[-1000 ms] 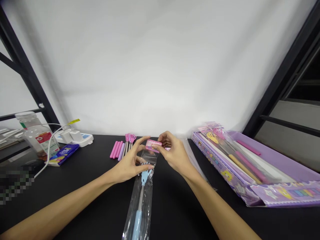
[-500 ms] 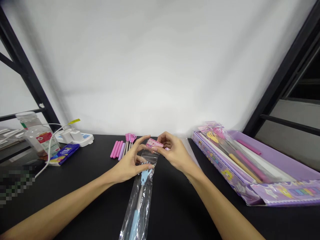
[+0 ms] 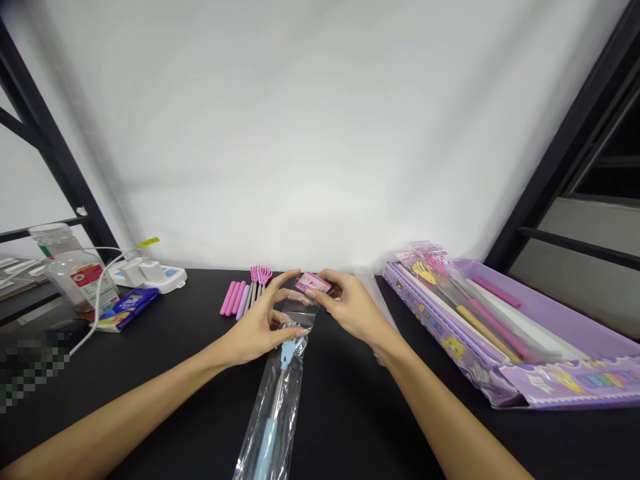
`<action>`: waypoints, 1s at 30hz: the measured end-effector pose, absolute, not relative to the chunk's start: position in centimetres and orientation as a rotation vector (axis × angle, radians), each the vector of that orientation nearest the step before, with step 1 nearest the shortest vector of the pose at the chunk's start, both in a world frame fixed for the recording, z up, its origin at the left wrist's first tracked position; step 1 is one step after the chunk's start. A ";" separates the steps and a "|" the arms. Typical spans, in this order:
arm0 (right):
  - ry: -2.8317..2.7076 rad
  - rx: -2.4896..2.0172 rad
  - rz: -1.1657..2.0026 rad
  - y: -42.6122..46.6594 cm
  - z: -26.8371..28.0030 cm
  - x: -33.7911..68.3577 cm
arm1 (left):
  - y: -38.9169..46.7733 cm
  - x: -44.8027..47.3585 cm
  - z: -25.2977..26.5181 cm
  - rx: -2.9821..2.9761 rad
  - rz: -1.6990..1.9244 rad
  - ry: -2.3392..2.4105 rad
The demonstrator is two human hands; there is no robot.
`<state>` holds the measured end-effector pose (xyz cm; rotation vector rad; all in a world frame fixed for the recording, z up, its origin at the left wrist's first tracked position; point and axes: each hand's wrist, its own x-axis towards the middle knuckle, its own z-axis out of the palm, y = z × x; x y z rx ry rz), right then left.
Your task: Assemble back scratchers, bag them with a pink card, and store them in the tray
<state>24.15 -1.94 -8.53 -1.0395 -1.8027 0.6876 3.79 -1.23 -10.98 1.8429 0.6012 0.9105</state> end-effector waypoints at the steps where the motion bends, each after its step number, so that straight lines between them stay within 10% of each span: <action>1: -1.803 -1.035 0.697 -2.0 -8.5 24.1 | -1.2 3.8 -11.0 1.847 0.912 0.606; 30: -1.612 -1.027 0.844 -2.3 -8.3 23.1 | -1.2 3.7 -11.0 1.852 0.939 0.662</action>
